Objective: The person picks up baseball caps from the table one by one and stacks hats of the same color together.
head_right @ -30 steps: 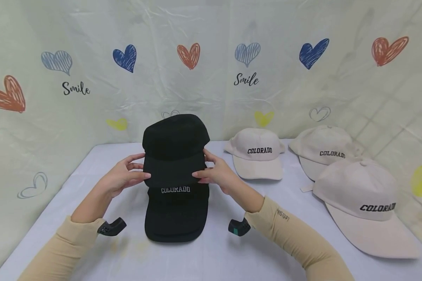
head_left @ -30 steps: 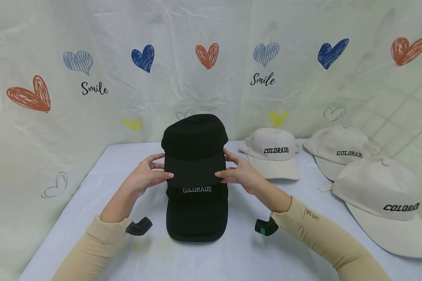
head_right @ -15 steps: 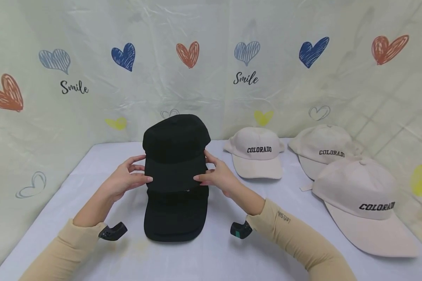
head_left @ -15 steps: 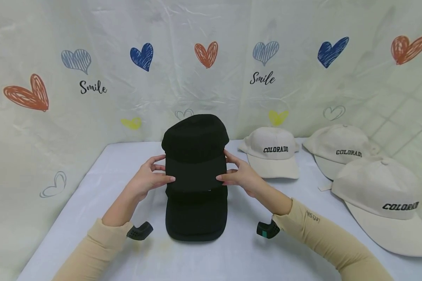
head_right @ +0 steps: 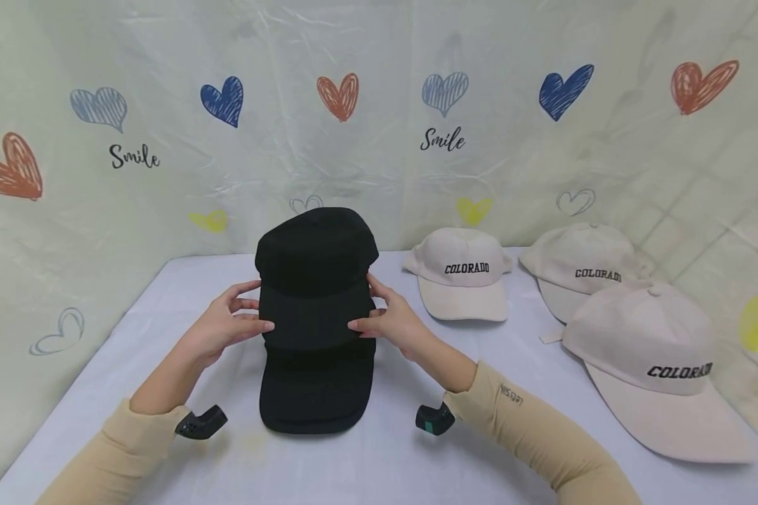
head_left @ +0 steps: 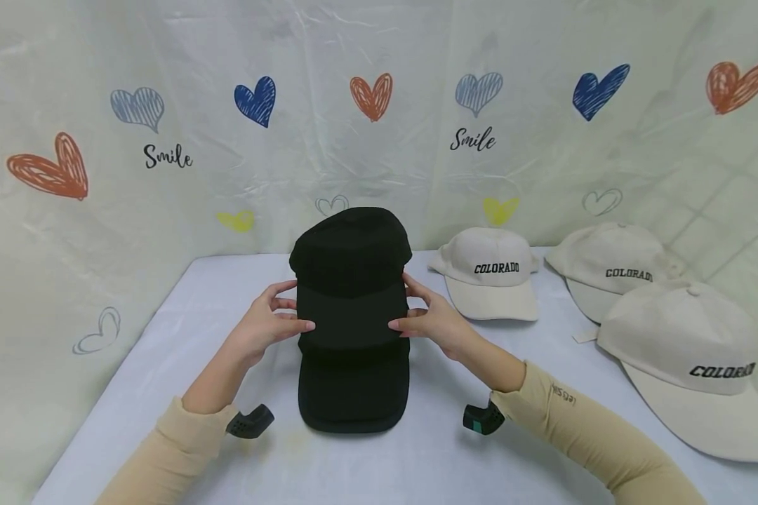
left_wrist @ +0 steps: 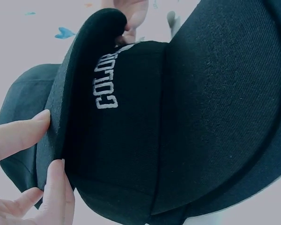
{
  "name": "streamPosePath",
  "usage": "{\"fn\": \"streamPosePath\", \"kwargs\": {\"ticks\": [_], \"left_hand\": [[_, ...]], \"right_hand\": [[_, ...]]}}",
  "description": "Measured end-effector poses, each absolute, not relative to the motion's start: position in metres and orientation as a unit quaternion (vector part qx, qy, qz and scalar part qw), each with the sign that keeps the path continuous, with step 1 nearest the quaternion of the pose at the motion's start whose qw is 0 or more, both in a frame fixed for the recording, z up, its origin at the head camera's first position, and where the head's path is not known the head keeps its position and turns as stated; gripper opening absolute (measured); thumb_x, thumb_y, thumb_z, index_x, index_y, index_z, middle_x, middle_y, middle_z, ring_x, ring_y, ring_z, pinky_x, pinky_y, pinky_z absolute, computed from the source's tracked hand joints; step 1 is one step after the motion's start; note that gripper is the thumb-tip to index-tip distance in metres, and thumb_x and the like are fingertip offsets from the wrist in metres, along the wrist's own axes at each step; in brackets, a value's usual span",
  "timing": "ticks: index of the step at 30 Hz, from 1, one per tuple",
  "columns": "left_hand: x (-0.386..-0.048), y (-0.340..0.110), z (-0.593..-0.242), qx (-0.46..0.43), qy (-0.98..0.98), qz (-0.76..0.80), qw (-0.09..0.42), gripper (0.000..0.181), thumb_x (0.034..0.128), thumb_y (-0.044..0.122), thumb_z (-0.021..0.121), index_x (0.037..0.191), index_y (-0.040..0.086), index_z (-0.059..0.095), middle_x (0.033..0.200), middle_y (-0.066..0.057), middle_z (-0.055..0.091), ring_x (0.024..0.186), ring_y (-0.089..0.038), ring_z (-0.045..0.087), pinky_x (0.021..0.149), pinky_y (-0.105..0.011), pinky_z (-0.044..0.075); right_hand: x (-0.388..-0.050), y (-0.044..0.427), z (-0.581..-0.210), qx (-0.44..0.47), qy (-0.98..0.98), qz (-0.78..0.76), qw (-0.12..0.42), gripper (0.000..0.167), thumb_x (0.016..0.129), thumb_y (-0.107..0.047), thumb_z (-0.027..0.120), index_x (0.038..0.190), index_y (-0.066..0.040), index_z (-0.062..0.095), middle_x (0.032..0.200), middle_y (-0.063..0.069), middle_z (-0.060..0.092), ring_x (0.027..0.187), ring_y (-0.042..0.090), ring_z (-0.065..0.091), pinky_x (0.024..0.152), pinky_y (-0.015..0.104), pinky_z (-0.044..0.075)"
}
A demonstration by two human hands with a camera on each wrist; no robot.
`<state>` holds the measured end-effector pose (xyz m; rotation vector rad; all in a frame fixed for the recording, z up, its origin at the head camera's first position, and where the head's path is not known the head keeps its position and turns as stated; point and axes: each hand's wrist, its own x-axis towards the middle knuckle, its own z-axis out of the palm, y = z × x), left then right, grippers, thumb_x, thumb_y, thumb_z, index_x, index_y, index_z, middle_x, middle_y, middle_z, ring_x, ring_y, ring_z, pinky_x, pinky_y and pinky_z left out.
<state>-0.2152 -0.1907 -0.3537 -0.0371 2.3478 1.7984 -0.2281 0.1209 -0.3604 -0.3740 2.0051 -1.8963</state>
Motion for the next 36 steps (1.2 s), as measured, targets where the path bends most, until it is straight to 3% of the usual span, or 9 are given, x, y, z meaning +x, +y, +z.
{"fn": "streamPosePath", "kwargs": {"ticks": [13, 25, 30, 36], "left_hand": [[-0.207, -0.191, -0.357, -0.014, 0.787, 0.606, 0.110, 0.091, 0.0890, 0.009, 0.080, 0.160, 0.010, 0.024, 0.136, -0.022, 0.045, 0.111, -0.032, 0.059, 0.094, -0.034, 0.055], [-0.206, -0.191, -0.363, -0.018, 0.775, 0.619, 0.129, 0.090, 0.0894, 0.009, 0.079, 0.160, 0.010, 0.024, 0.135, -0.022, 0.044, 0.098, -0.024, 0.061, 0.092, -0.030, 0.056], [-0.206, -0.191, -0.364, -0.018, 0.774, 0.619, 0.132, 0.088, 0.0898, 0.011, 0.079, 0.159, 0.011, 0.025, 0.135, -0.021, 0.046, 0.099, -0.025, 0.061, 0.095, -0.033, 0.055], [-0.206, -0.190, -0.365, -0.019, 0.769, 0.626, 0.127, 0.083, 0.0944, 0.017, 0.076, 0.159, 0.008, 0.024, 0.134, -0.021, 0.048, 0.102, -0.024, 0.062, 0.103, -0.043, 0.048]], "right_hand": [[-0.221, 0.122, -0.364, -0.129, 0.704, -0.676, 0.177, 0.094, 0.092, 0.002, 0.072, 0.165, -0.014, 0.015, 0.148, 0.018, 0.035, 0.092, 0.012, 0.064, 0.084, 0.030, 0.059], [-0.219, 0.123, -0.365, -0.121, 0.703, -0.677, 0.183, 0.092, 0.093, 0.001, 0.072, 0.165, -0.014, 0.016, 0.149, 0.019, 0.035, 0.092, 0.013, 0.066, 0.085, 0.031, 0.059], [-0.216, 0.125, -0.368, -0.117, 0.705, -0.674, 0.184, 0.092, 0.093, 0.000, 0.072, 0.165, -0.013, 0.017, 0.148, 0.019, 0.037, 0.093, 0.014, 0.067, 0.084, 0.030, 0.059], [-0.213, 0.126, -0.371, -0.113, 0.701, -0.678, 0.188, 0.092, 0.093, 0.000, 0.072, 0.165, -0.012, 0.016, 0.144, 0.019, 0.040, 0.095, 0.014, 0.067, 0.085, 0.031, 0.059]]}}
